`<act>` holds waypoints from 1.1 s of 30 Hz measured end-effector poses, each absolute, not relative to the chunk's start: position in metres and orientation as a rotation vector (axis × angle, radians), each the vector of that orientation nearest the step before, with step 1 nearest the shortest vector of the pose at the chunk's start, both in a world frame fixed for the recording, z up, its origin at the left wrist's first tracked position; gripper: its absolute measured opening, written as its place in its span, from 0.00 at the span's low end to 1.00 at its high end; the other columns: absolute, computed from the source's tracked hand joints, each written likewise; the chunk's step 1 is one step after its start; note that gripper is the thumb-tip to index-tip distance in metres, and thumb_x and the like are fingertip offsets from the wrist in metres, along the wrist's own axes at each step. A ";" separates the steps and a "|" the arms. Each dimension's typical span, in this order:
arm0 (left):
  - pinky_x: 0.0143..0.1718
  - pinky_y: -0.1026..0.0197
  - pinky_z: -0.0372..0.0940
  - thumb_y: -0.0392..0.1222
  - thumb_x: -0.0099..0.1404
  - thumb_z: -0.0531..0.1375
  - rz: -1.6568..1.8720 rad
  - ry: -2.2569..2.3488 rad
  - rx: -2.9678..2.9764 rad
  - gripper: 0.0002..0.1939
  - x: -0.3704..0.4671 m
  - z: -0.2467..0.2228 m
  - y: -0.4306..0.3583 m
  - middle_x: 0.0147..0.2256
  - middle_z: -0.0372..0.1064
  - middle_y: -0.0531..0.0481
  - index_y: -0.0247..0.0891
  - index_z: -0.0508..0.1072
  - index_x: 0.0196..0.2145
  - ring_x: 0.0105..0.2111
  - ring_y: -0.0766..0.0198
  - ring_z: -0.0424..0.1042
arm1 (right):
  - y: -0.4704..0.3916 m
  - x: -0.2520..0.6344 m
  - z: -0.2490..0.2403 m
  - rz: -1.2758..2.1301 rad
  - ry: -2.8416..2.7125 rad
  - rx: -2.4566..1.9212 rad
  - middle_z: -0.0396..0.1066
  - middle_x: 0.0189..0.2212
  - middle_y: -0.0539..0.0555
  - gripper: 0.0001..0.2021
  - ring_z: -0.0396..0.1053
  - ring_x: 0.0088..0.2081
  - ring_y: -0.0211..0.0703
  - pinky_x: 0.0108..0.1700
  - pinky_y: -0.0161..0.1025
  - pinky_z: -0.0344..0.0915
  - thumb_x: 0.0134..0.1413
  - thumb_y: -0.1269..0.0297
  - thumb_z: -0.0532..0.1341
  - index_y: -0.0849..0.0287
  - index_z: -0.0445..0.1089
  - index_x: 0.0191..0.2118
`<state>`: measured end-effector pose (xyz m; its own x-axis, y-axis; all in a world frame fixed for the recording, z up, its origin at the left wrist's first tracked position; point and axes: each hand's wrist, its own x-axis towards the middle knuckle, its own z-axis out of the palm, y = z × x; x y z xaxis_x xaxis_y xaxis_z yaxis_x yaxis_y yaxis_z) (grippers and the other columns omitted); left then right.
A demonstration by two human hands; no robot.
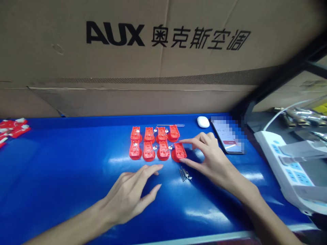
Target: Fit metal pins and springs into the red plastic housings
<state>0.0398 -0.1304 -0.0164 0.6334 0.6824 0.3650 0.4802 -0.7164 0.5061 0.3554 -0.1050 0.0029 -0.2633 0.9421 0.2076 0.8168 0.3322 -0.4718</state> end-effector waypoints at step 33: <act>0.43 0.53 0.82 0.52 0.70 0.70 0.609 0.986 2.641 0.41 0.040 -0.014 -0.134 0.62 0.77 0.38 0.39 0.60 0.72 0.54 0.49 0.84 | -0.149 0.329 0.045 0.799 -2.345 -1.371 0.75 0.56 0.53 0.15 0.69 0.62 0.54 0.73 0.66 0.58 0.77 0.54 0.61 0.42 0.69 0.63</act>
<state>0.0395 -0.1336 -0.0142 0.6822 0.6696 0.2935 0.5620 -0.7371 0.3753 0.3286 -0.1494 0.0450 -0.4945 0.8691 -0.0138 0.6966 0.3868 -0.6043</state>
